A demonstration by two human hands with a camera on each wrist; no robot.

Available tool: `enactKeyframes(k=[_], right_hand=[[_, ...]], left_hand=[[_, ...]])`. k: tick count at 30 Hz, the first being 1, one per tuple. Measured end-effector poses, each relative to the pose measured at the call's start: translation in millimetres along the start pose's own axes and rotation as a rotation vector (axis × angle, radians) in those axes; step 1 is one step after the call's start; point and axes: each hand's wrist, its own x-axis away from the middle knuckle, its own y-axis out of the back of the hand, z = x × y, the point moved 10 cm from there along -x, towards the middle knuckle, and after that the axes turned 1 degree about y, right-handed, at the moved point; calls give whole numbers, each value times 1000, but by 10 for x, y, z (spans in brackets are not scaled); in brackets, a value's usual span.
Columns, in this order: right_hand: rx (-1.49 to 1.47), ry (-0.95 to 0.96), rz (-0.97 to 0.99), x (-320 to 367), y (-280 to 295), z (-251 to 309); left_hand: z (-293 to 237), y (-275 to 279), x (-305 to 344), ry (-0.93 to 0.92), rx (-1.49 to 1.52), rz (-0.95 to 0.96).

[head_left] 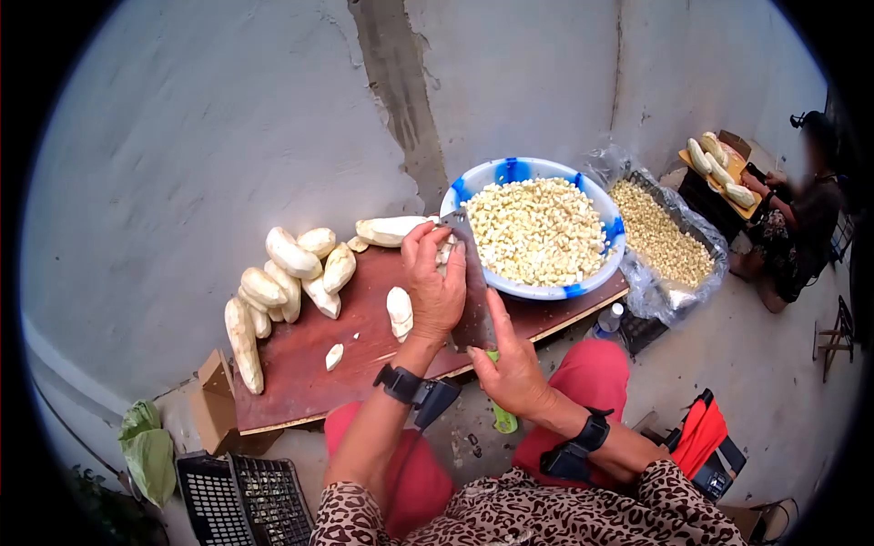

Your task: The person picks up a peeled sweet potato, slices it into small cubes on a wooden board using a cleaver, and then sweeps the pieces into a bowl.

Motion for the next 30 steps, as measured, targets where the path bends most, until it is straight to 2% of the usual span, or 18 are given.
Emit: enactKeyframes(k=[1, 2, 3, 5, 6, 7, 10, 12, 15, 17, 20, 23, 24, 27, 30], right_hand=[[74, 57, -33, -83, 144, 54], [70, -8, -36, -151, 258, -25], [131, 20, -75, -225, 395, -10], [263, 28, -162, -347, 618, -102], [326, -6, -202, -386, 712, -201], [337, 0, -243, -407, 779, -244], [336, -36, -335, -412, 914, -328], [329, -27, -327, -402, 893, -328], [334, -91, -266, -385, 810, -349], [353, -126, -221, -386, 731, -351], [410, -96, -180, -396, 603, -387], [304, -103, -173, -362, 522, -349], [257, -128, -213, -342, 547, -402], [27, -212, -335, -322, 645, -553], [-315, -287, -423, -350, 702, -624]], left_hand=[[-47, -132, -121, -28, 54, 0], [-60, -265, -228, -53, 76, 0], [-18, -423, -329, -94, 113, -1], [215, -764, -450, -55, 150, 27], [450, -997, -424, -104, -85, 79], [633, -1194, -355, -48, -261, 176], [807, -1379, -247, 61, -168, 242], [857, -1436, -131, 104, -32, 330], [707, -1222, -115, 69, 37, 198], [481, -1037, -152, -57, -57, 158], [177, -914, -137, -291, -306, 241], [376, -1011, -92, -269, -563, 414], [522, -1000, -74, -167, -601, 446], [815, -1027, 48, 17, -537, 549], [762, -960, 61, -14, -443, 513]])
